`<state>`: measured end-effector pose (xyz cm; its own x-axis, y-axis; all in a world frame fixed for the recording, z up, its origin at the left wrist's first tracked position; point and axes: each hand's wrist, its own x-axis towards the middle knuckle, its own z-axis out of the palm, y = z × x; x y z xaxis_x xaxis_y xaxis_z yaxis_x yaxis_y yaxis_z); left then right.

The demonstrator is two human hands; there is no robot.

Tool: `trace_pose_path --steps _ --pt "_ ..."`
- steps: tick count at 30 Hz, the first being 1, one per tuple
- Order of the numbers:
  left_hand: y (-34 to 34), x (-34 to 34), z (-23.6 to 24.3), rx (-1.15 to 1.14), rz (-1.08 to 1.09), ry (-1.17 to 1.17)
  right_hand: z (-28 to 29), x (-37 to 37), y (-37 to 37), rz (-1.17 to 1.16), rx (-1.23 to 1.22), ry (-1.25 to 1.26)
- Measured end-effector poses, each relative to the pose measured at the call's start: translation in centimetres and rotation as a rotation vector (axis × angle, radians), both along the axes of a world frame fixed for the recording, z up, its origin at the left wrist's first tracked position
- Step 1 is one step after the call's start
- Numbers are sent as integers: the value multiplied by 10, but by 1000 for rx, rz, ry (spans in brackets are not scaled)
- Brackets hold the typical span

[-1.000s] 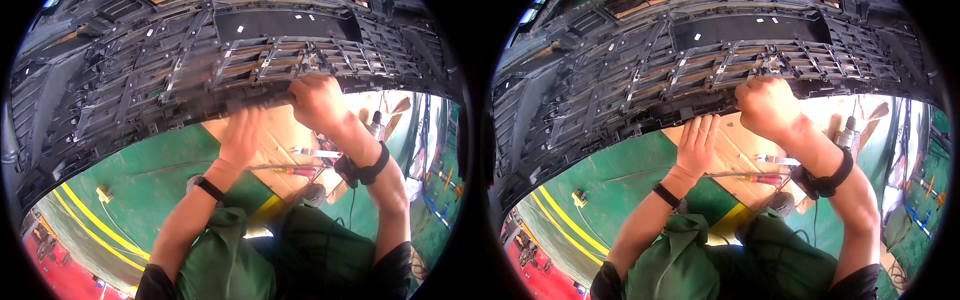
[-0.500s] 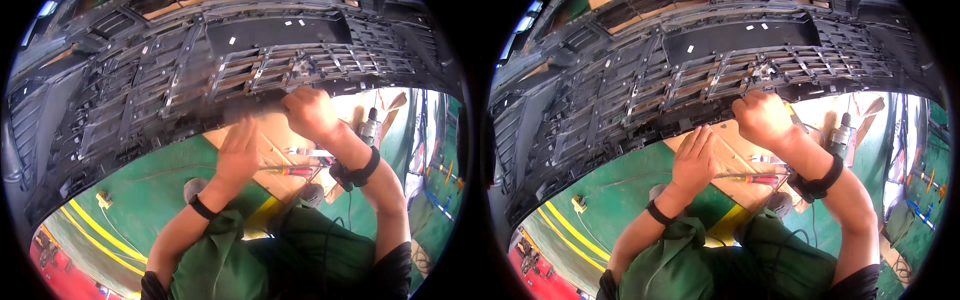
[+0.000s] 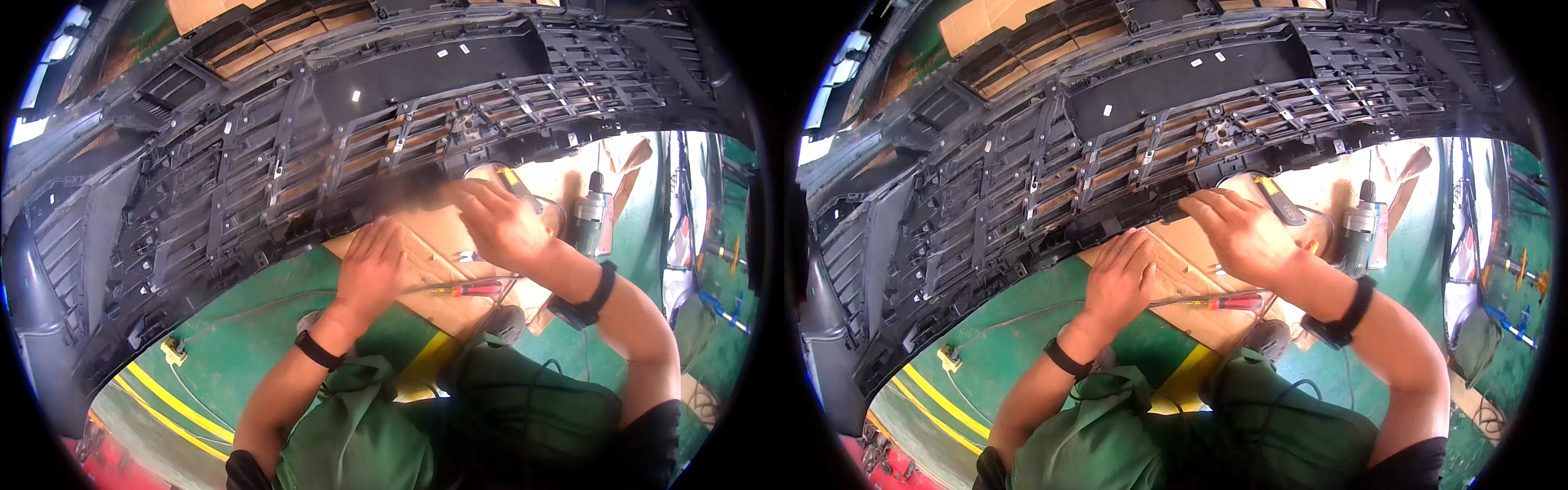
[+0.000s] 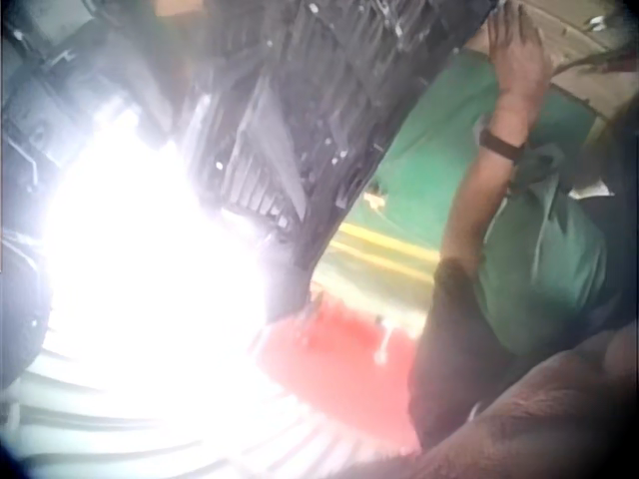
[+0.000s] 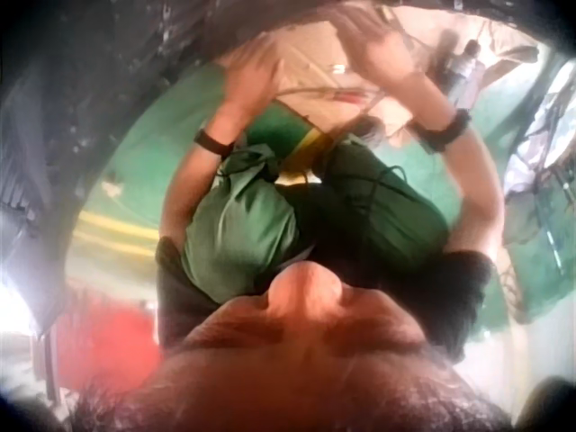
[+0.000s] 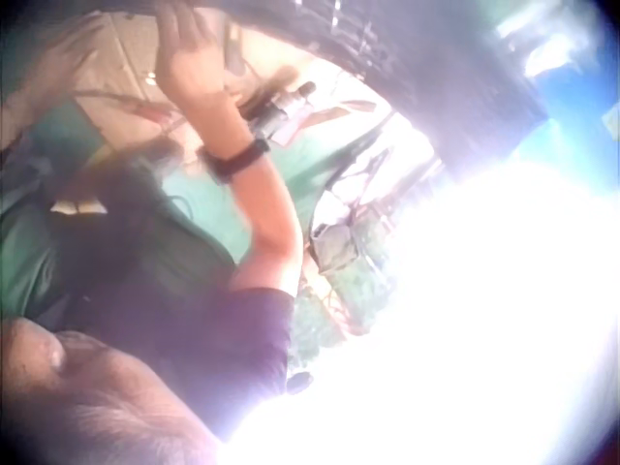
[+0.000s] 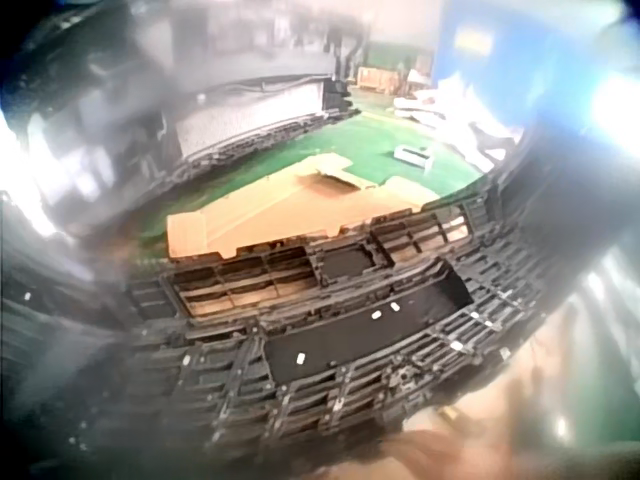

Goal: The person uses a yellow utility knife to score and cut black plastic components on a large car bumper assembly. They repeatedly snap off excess material and use a red-handled tool to pry and adjust the parts. The person works methodically along the length of the bumper, removing sections of plastic to fit the assembly.

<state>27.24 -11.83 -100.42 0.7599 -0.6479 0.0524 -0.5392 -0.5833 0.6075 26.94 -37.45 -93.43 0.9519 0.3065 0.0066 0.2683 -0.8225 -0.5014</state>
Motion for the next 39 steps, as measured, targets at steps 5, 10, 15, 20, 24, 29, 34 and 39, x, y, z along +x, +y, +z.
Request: trace_pose_path --steps 5,10,15,20,24,29,34,39 --pt "0 3 1 -5 -21 43 16 -34 -28 -138 -26 201" --pt "0 5 5 -2 -36 103 7 -87 -46 -158 6 286" --pt "-13 20 24 -11 -18 157 -1 -113 -58 -496 7 215" --pt "-35 47 41 -19 12 112 -19 -118 -74 -710 -56 236" --pt "-68 67 47 -83 -42 163 -35 -107 -89 -683 -105 103" --pt "-106 78 38 12 -152 344 -37 -81 -121 -893 -75 23" --pt "-103 84 32 54 -265 315 -24 -33 -161 -774 116 37" --pt "-107 90 48 169 -288 407 -28 -21 -156 -796 157 142"
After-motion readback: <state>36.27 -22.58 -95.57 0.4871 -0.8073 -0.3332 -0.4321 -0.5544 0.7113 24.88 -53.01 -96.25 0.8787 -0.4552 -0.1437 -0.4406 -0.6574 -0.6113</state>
